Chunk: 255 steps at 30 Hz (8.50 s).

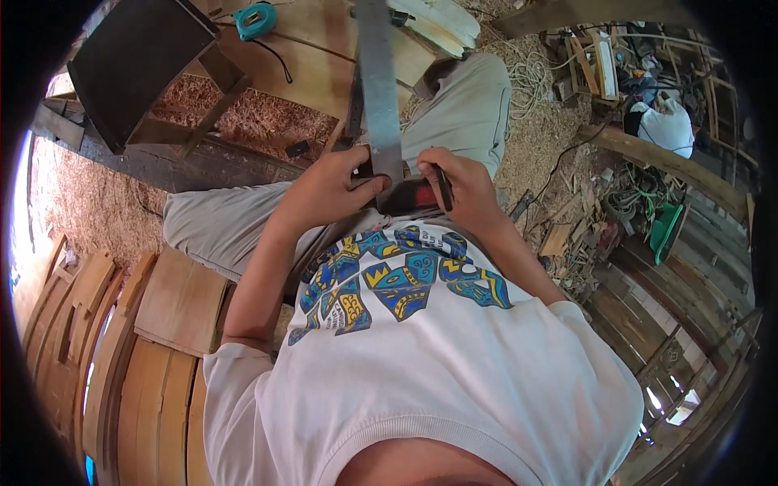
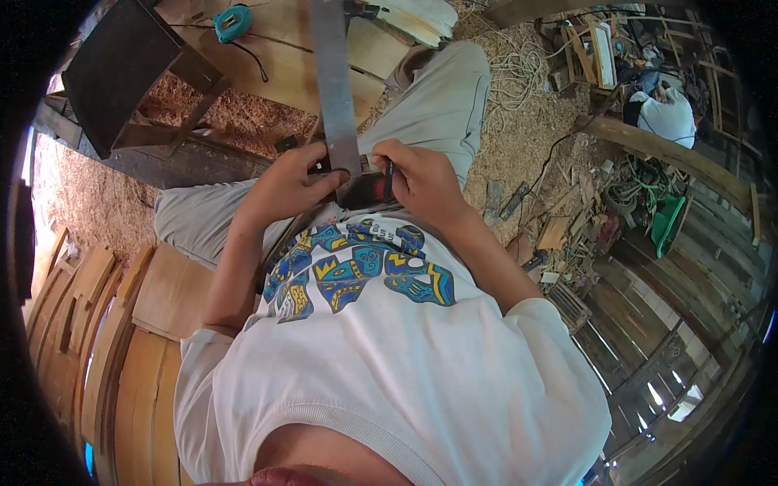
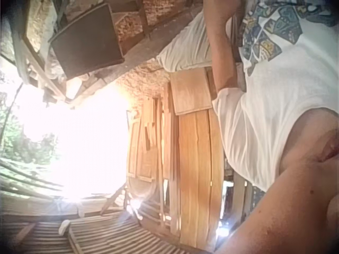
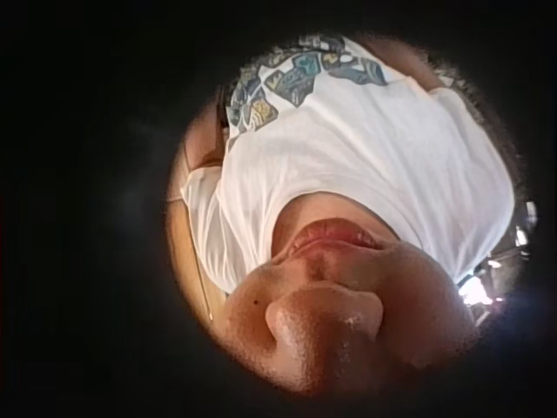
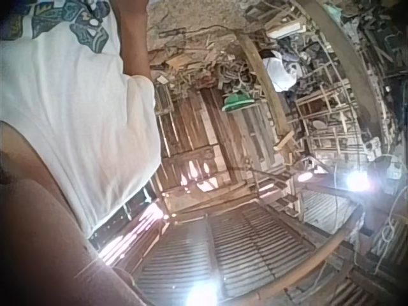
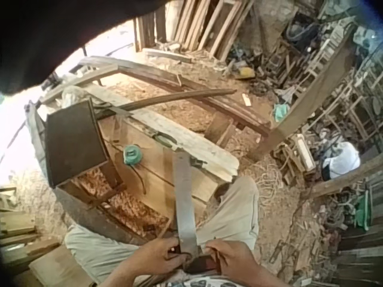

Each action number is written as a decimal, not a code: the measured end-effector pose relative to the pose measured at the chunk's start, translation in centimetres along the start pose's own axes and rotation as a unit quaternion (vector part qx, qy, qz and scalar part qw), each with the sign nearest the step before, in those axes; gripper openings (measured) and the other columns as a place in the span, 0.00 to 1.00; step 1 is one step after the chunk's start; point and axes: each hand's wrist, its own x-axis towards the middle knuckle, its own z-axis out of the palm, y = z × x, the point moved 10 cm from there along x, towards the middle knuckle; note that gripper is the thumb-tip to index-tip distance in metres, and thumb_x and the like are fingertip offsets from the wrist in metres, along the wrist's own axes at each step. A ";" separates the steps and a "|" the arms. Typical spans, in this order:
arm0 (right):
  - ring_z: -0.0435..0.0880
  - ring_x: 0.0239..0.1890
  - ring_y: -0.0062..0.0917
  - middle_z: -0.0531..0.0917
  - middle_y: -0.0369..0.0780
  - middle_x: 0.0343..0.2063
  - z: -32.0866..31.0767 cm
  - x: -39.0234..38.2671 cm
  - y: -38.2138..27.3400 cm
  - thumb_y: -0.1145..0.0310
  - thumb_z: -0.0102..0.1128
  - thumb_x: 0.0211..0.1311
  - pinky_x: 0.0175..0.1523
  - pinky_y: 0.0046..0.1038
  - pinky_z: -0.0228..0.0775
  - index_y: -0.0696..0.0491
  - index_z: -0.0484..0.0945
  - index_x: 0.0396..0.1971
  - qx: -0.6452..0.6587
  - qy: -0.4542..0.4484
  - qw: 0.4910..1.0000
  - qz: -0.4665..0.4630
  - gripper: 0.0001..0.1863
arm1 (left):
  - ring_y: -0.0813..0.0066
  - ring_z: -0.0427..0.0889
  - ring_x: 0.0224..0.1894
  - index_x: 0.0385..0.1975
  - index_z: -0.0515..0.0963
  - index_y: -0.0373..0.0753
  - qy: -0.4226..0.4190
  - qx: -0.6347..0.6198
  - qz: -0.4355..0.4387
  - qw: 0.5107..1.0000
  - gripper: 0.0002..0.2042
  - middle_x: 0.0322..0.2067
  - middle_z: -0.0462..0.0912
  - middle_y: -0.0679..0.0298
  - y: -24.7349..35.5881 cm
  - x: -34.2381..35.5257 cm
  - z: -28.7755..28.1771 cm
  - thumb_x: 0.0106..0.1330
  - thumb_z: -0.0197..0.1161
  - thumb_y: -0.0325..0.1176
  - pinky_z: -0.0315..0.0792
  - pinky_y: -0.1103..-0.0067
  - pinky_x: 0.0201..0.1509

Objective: Measuring and marking wood pieces using a tape measure, square, and pencil.

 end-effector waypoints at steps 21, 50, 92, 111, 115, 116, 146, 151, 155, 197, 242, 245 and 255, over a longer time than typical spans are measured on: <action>0.73 0.31 0.14 0.77 0.31 0.33 -4.7 1.5 2.3 0.61 0.65 0.76 0.36 0.20 0.67 0.57 0.77 0.49 0.123 0.152 0.974 0.112 0.15 | 0.41 0.84 0.41 0.47 0.80 0.31 0.221 0.085 0.023 0.971 0.10 0.39 0.85 0.45 2.7 -1.8 -7.6 0.74 0.67 0.31 0.77 0.62 0.45; 0.83 0.46 0.34 0.85 0.35 0.40 -0.2 2.5 -5.5 0.61 0.83 0.41 0.57 0.39 0.67 0.45 0.87 0.50 -0.130 -0.129 0.970 -0.157 0.30 | 0.75 0.78 0.34 0.49 0.84 0.29 0.017 -0.147 0.088 0.985 0.13 0.31 0.86 0.60 1.3 -1.1 -2.7 0.78 0.62 0.34 0.74 0.74 0.40; 0.83 0.51 0.40 0.86 0.39 0.46 0.2 1.9 -5.2 0.65 0.83 0.48 0.60 0.40 0.70 0.48 0.85 0.53 -0.062 -0.171 0.973 -0.139 0.28 | 0.81 0.83 0.36 0.50 0.83 0.30 0.087 -0.062 -0.107 0.989 0.12 0.33 0.88 0.60 -1.2 -3.9 -1.3 0.72 0.71 0.28 0.77 0.76 0.41; 0.85 0.39 0.23 0.89 0.40 0.38 0.1 3.0 -2.4 0.74 0.63 0.72 0.48 0.28 0.77 0.57 0.84 0.51 0.122 -0.096 0.987 0.039 0.11 | 0.71 0.89 0.34 0.44 0.85 0.33 0.091 -0.017 -0.098 0.991 0.09 0.33 0.90 0.53 0.9 -3.6 -1.9 0.68 0.73 0.29 0.79 0.71 0.40; 0.82 0.34 0.14 0.86 0.36 0.33 1.5 2.3 -1.2 0.76 0.64 0.73 0.41 0.21 0.74 0.58 0.80 0.44 0.197 -0.115 0.962 0.151 0.05 | 0.66 0.89 0.33 0.44 0.85 0.33 0.098 -0.009 -0.098 0.990 0.10 0.33 0.90 0.52 0.0 -3.8 -1.4 0.68 0.74 0.29 0.80 0.70 0.40; 0.82 0.34 0.14 0.86 0.36 0.33 1.5 2.4 -1.2 0.76 0.64 0.73 0.41 0.21 0.74 0.58 0.80 0.44 0.196 -0.116 0.962 0.151 0.05 | 0.64 0.89 0.33 0.44 0.85 0.32 0.103 0.003 -0.088 0.991 0.10 0.34 0.90 0.52 0.1 -3.7 -1.5 0.67 0.74 0.28 0.80 0.70 0.40; 0.85 0.36 0.15 0.85 0.37 0.32 1.9 1.9 -0.5 0.77 0.62 0.75 0.43 0.21 0.78 0.58 0.75 0.44 0.164 -0.127 0.969 0.135 0.05 | 0.61 0.85 0.26 0.41 0.83 0.32 0.122 0.009 -0.072 0.990 0.11 0.30 0.87 0.50 1.6 -3.7 -2.1 0.66 0.75 0.32 0.75 0.69 0.32; 0.85 0.36 0.16 0.85 0.37 0.33 2.1 2.0 -0.8 0.78 0.62 0.75 0.43 0.21 0.78 0.58 0.75 0.43 0.193 -0.120 0.962 0.149 0.04 | 0.60 0.86 0.28 0.42 0.84 0.32 0.127 0.001 -0.053 0.990 0.11 0.32 0.87 0.50 1.5 -3.8 -2.0 0.67 0.74 0.31 0.76 0.69 0.32; 0.85 0.36 0.16 0.85 0.37 0.33 2.1 1.8 -0.1 0.78 0.62 0.75 0.44 0.22 0.78 0.58 0.75 0.43 0.152 -0.126 0.972 0.125 0.04 | 0.61 0.87 0.30 0.44 0.84 0.33 0.125 -0.003 -0.047 0.991 0.11 0.33 0.88 0.49 1.2 -3.7 -1.8 0.67 0.74 0.31 0.77 0.69 0.34; 0.86 0.37 0.18 0.86 0.39 0.34 1.6 1.4 -0.9 0.78 0.62 0.75 0.43 0.22 0.79 0.58 0.76 0.44 0.095 -0.116 0.987 0.061 0.04 | 0.48 0.86 0.31 0.45 0.85 0.36 0.124 -0.031 -0.063 0.990 0.12 0.31 0.87 0.47 1.9 -3.6 -2.0 0.66 0.73 0.34 0.77 0.64 0.36; 0.89 0.33 0.37 0.89 0.43 0.33 1.4 3.2 -1.4 0.75 0.72 0.68 0.40 0.32 0.78 0.55 0.84 0.41 0.045 -0.108 0.990 0.073 0.06 | 0.62 0.83 0.25 0.38 0.87 0.30 0.136 -0.091 -0.065 0.984 0.13 0.28 0.87 0.49 -0.6 -3.8 -1.5 0.66 0.77 0.35 0.76 0.68 0.35; 0.89 0.33 0.37 0.89 0.43 0.33 1.5 3.1 -1.3 0.75 0.72 0.68 0.40 0.32 0.78 0.55 0.84 0.41 0.050 -0.113 0.989 0.081 0.06 | 0.62 0.82 0.24 0.38 0.87 0.30 0.128 -0.061 -0.081 0.987 0.13 0.27 0.87 0.49 -1.1 -3.8 -1.4 0.66 0.77 0.36 0.75 0.69 0.34; 0.86 0.30 0.26 0.88 0.39 0.30 1.6 3.5 -1.3 0.74 0.73 0.68 0.37 0.27 0.76 0.56 0.85 0.41 0.051 -0.098 0.992 0.060 0.06 | 0.85 0.76 0.32 0.42 0.85 0.30 0.073 -0.011 -0.134 0.988 0.09 0.28 0.86 0.62 -1.8 -4.0 -1.1 0.71 0.74 0.30 0.72 0.76 0.37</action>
